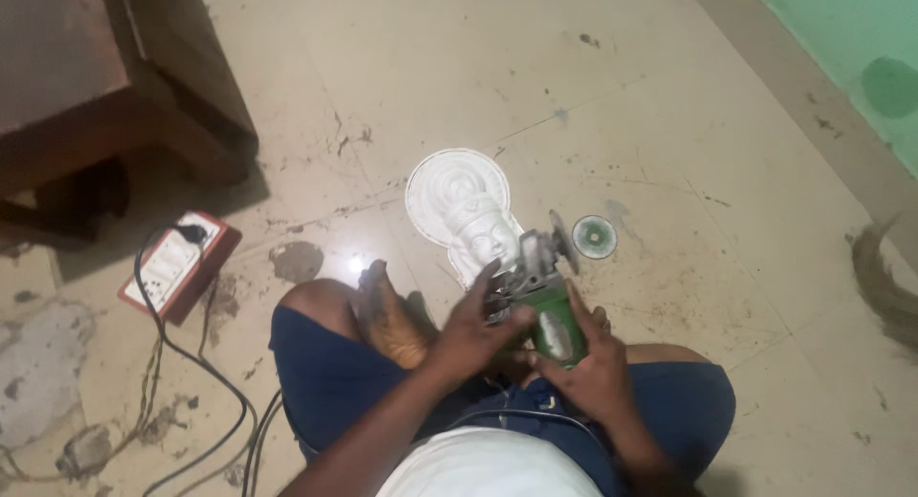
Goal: The person sits on the floor and uses a green angle grinder to polish a white statue. They change the grinding disc midway through the process and continue polishing different parts of the statue.
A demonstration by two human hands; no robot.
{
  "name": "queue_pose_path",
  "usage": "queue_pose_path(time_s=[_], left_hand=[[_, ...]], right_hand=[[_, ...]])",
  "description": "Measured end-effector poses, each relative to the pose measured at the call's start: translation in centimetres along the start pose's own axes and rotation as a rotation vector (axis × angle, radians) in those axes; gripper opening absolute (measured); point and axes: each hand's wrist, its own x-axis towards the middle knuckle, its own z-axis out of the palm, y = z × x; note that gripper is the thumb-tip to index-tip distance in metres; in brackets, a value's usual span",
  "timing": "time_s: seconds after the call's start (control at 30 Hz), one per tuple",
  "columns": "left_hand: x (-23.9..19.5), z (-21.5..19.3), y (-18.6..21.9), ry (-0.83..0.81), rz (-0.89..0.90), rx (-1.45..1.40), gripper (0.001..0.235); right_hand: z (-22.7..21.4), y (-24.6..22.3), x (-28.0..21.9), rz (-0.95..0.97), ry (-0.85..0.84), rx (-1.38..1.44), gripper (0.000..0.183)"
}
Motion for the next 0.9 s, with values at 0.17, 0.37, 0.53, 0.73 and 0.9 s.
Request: queue_pose_path(time_s=[0.17, 0.37, 0.53, 0.73, 0.9], left_hand=[[-0.9, 1.4, 1.7, 0.142, -0.076, 0.187, 0.051], [-1.6, 0.5, -0.8, 0.261, -0.076, -0.059, 0.044], [-0.7, 0.3, -3.6, 0.102, -0.058, -0.263, 0.056], [0.0, 1.5, -4.7, -0.075, 0.153, -0.343, 0.075], [-0.3, 0.0, -5.4, -0.084, 0.108, -0.389, 0.066]], right_hand=[[3.8, -3.0, -2.2, -0.041, 0.104, -0.156, 0.097], [4.8, -1.2, -3.2, -0.205, 0.053, -0.022, 0.08], [0.9, -1.0, 1.7, 0.299, 0.062, 0.231, 0.053], [-0.6, -7.8, 7.9, 0.04, -0.002, -0.377, 0.053], [-0.6, -10.2, 8.4, -0.202, -0.209, -0.359, 0.072]])
